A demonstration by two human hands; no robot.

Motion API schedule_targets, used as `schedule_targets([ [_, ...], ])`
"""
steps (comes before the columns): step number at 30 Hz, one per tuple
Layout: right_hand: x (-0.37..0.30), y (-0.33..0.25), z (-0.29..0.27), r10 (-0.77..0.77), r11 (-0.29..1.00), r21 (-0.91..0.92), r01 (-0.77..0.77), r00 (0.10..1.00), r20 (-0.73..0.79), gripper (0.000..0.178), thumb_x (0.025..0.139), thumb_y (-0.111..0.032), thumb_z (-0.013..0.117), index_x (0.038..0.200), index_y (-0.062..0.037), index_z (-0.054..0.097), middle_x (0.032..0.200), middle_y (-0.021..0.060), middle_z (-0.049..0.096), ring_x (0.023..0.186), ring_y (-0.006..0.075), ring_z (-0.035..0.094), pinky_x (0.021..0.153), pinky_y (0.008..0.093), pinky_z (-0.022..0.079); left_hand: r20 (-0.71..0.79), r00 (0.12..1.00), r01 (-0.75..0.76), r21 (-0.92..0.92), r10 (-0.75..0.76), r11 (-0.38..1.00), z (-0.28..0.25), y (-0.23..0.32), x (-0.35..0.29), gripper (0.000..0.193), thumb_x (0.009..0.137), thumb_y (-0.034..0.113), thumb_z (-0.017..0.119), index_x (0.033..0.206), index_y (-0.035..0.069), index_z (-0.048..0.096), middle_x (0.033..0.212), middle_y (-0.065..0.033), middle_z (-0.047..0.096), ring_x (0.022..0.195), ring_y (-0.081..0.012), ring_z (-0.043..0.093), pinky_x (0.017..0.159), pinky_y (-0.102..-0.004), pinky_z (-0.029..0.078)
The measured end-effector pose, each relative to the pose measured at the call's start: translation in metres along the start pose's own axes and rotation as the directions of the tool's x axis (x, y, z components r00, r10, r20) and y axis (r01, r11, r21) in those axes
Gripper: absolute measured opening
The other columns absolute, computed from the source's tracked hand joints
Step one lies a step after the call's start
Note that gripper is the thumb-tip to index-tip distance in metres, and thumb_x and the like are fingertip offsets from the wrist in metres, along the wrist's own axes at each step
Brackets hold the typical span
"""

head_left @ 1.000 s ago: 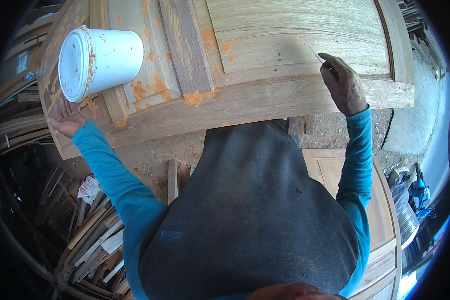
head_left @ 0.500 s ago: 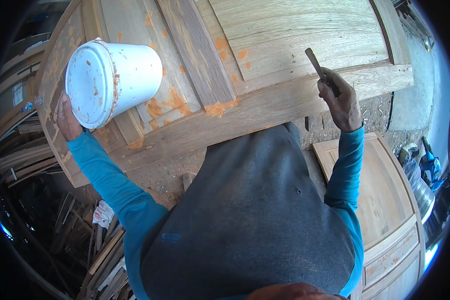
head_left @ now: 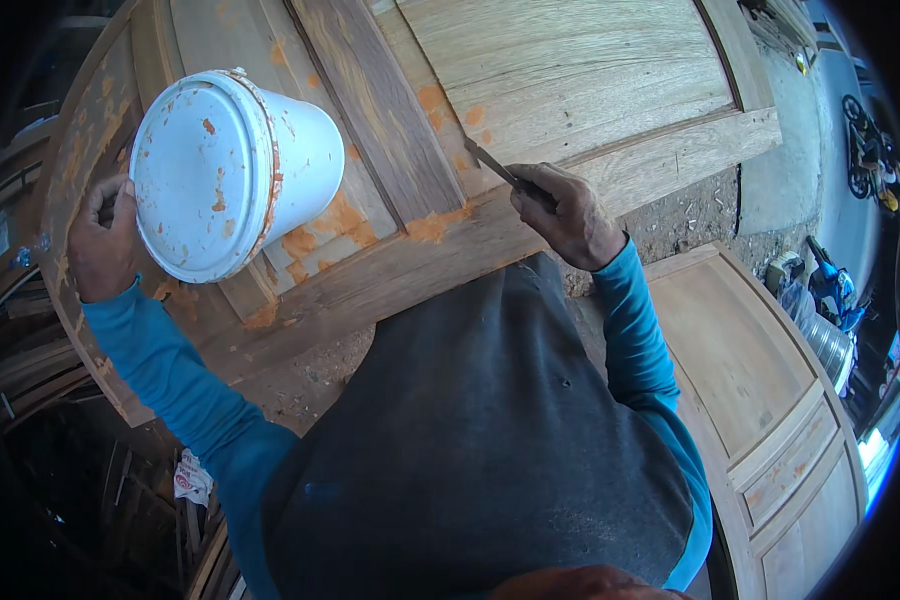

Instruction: The person applies a wood filler substance to the grooves and gaps of a wooden door panel using a small metal putty knife, repeatedly dipping the tool into a white bucket to gather more filler and smoothing it over the wood surface.

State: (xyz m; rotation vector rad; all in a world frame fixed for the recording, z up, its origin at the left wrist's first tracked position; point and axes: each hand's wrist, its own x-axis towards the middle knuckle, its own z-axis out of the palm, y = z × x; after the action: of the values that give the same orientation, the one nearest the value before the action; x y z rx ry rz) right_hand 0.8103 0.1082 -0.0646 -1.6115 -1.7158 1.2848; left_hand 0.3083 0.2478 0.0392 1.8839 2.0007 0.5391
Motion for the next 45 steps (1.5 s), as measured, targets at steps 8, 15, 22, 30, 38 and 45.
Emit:
schedule_targets([
  [8, 0.004, -0.008, 0.009, 0.045, 0.999, -0.030, -0.044, 0.998, 0.037, 0.039, 0.092, -0.009, 0.066, 0.129, 0.0031, 0.065, 0.097, 0.0179, 0.067, 0.087, 0.0293, 0.069, 0.081, 0.0395, 0.055, -0.006, 1.000, 0.014, -0.132, -0.015, 0.991, -0.001, -0.014, -0.011, 0.021, 0.099, 0.013, 0.071, 0.115, -0.001, 0.072, 0.094, -0.0022, 0.070, 0.084, -0.0092, 0.063, 0.078, -0.0255, 0.051],
  [15, 0.022, -0.035, 0.036, -0.105, 0.994, 0.046, 0.103, 0.994, 0.024, 0.038, 0.099, -0.013, 0.066, 0.133, 0.0043, 0.063, 0.094, 0.0154, 0.065, 0.081, 0.0232, 0.067, 0.072, 0.0377, 0.053, -0.043, 0.999, 0.001, -0.194, -0.010, 0.981, -0.013, -0.034, -0.019, 0.023, 0.102, 0.015, 0.068, 0.119, -0.001, 0.070, 0.107, -0.0062, 0.072, 0.099, -0.0138, 0.066, 0.087, -0.0284, 0.052],
  [22, 0.049, -0.073, 0.049, -0.301, 0.947, 0.108, 0.303, 0.953, -0.030, 0.040, 0.100, -0.014, 0.064, 0.137, 0.0031, 0.061, 0.102, 0.0197, 0.065, 0.091, 0.0316, 0.067, 0.080, 0.0418, 0.054, -0.134, 0.991, -0.051, -0.413, -0.005, 0.909, -0.008, -0.025, -0.048, 0.021, 0.103, 0.011, 0.065, 0.120, -0.002, 0.067, 0.110, -0.0069, 0.070, 0.101, -0.0133, 0.064, 0.088, -0.0271, 0.052],
  [30, 0.043, -0.107, 0.070, -0.338, 0.928, 0.173, 0.330, 0.941, 0.019, 0.044, 0.096, -0.008, 0.063, 0.139, 0.0020, 0.058, 0.099, 0.0206, 0.063, 0.091, 0.0353, 0.067, 0.082, 0.0439, 0.054, -0.180, 0.974, 0.035, -0.473, -0.136, 0.880, 0.030, -0.061, -0.071, 0.021, 0.101, 0.011, 0.068, 0.117, -0.002, 0.065, 0.108, -0.0094, 0.070, 0.098, -0.0144, 0.065, 0.088, -0.0268, 0.053],
  [38, 0.026, -0.068, 0.024, -0.144, 0.986, -0.124, 0.114, 0.952, -0.269, 0.036, 0.095, -0.003, 0.062, 0.131, 0.0021, 0.065, 0.089, 0.0159, 0.062, 0.077, 0.0263, 0.065, 0.071, 0.0374, 0.052, -0.314, 0.930, -0.030, -0.581, -0.190, 0.814, 0.031, -0.074, -0.099, 0.026, 0.104, 0.011, 0.064, 0.124, -0.005, 0.064, 0.117, -0.0135, 0.070, 0.104, -0.0175, 0.068, 0.093, -0.0301, 0.056],
  [45, 0.042, 0.084, -0.091, -0.027, 0.650, -0.671, -0.356, 0.872, -0.488, 0.043, 0.097, -0.013, 0.059, 0.140, -0.0151, 0.062, 0.105, 0.0214, 0.065, 0.096, 0.0419, 0.067, 0.085, 0.0513, 0.054, -0.241, 0.918, 0.071, -0.682, -0.316, 0.728, 0.038, -0.100, -0.108, 0.035, 0.105, 0.013, 0.060, 0.134, -0.007, 0.060, 0.125, -0.0167, 0.069, 0.111, -0.0218, 0.068, 0.097, -0.0326, 0.057],
])
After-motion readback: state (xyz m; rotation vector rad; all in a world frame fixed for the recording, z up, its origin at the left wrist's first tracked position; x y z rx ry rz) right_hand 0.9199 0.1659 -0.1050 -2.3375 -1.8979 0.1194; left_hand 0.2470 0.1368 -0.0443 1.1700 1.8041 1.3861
